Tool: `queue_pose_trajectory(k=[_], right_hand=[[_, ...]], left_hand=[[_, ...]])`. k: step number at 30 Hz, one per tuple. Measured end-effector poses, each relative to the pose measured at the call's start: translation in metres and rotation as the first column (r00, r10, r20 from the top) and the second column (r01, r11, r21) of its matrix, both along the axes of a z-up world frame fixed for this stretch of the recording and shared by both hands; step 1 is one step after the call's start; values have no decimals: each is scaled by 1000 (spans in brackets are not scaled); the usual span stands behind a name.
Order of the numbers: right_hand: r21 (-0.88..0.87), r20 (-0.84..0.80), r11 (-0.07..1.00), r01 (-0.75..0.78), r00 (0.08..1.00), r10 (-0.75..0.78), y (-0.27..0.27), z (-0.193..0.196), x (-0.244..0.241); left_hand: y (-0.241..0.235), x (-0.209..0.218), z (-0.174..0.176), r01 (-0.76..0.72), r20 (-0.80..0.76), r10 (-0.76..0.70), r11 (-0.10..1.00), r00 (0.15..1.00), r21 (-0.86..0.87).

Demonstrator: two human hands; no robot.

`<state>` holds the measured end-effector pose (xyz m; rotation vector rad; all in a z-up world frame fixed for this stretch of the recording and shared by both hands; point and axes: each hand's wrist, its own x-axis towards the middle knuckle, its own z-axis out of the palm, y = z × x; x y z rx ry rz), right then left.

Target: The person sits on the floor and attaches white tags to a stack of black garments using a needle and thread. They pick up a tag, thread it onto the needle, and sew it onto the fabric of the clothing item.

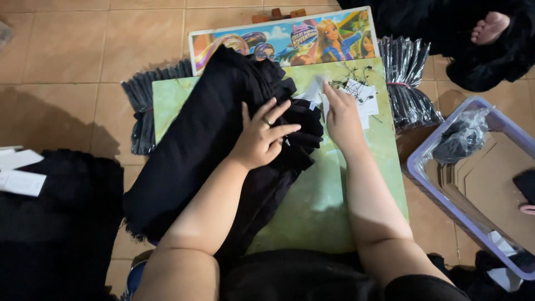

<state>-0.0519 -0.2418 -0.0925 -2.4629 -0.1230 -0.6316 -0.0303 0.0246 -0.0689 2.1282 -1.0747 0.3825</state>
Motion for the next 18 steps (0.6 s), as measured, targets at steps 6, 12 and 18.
queue_pose_trajectory(k=[6,12,18], right_hand=[[58,14,992,-109,994,109,17,45,-21],[294,-149,937,-191,959,242,56,76,-59],[337,-337,938,-84,919,203,76,36,-67]], left_hand=[[24,-37,-15,-83,65,82,997,994,9],[31,-56,-14,-178,205,170,984,964,23],[22,-52,-20,-203,227,179,975,957,90]])
